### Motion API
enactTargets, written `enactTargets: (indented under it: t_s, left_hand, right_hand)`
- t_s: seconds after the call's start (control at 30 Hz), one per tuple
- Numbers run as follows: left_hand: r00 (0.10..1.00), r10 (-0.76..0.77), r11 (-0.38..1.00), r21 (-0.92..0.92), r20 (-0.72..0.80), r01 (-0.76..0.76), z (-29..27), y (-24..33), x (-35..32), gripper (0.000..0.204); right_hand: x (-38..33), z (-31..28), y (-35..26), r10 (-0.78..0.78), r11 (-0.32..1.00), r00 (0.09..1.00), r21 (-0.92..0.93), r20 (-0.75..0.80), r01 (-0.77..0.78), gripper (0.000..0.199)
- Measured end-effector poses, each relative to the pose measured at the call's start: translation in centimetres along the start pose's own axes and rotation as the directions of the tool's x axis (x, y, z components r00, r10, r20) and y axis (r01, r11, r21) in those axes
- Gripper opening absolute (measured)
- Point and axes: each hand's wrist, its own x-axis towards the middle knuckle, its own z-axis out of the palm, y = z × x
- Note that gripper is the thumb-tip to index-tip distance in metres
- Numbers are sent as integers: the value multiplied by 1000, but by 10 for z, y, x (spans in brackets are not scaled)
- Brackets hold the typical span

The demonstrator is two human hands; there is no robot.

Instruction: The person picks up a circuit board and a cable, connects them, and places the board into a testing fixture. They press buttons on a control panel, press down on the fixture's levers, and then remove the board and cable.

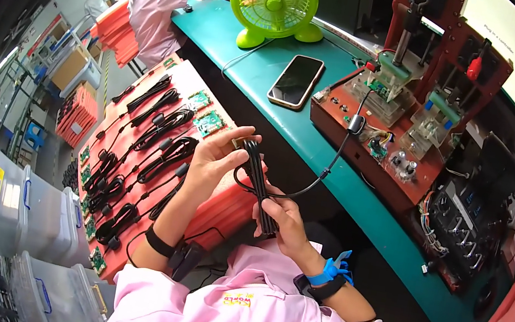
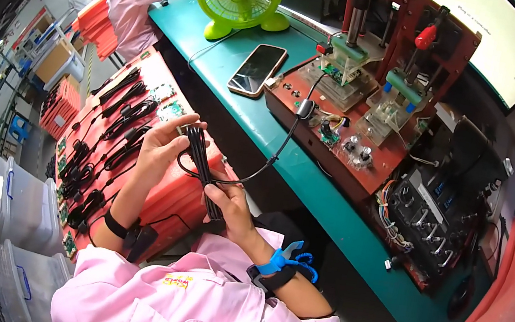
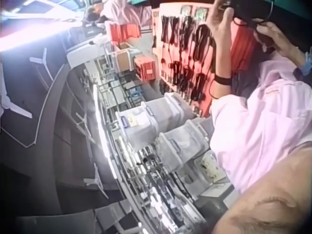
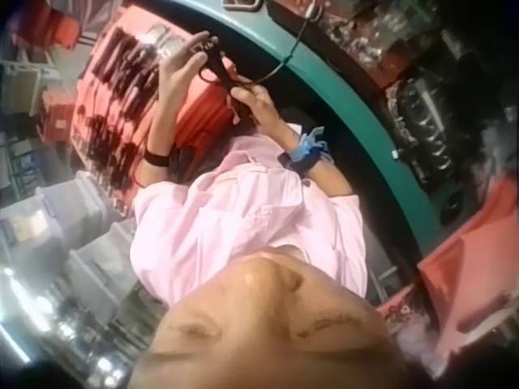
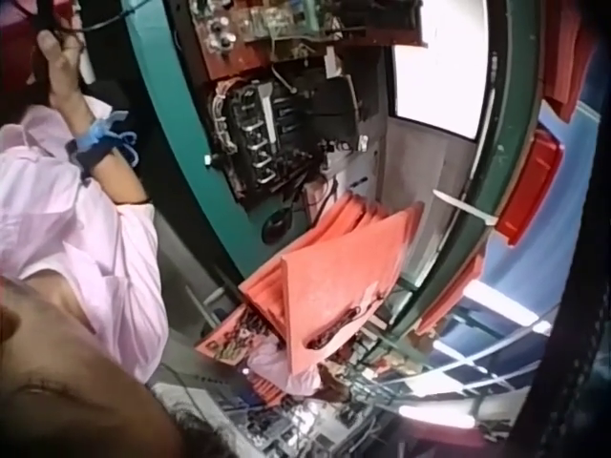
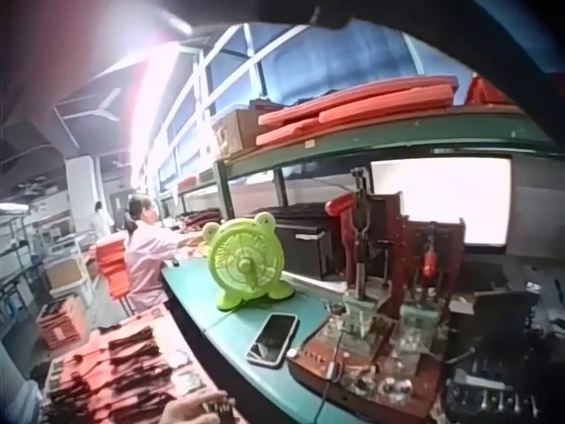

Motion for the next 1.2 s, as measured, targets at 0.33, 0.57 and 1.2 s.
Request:
enactTargets:
  t_s: [0.33,0.57,1.2]
  left_hand:
    - [956,-91,991,-117,-280,60,0,-23,3,46]
    - [934,42,749,630,-354,205,-2,-9,-9,36]
    - [882,352,559,826,-313,70,-4,7,45,13]
  right_hand:
    - [6,-5,13,-42,985,993,-173,-110,22,50]
    - [16,1,-2,-56,967,995,-254,-86,32,37]
    - [38,-9,-24,-70,997,997,41,15,69,32]
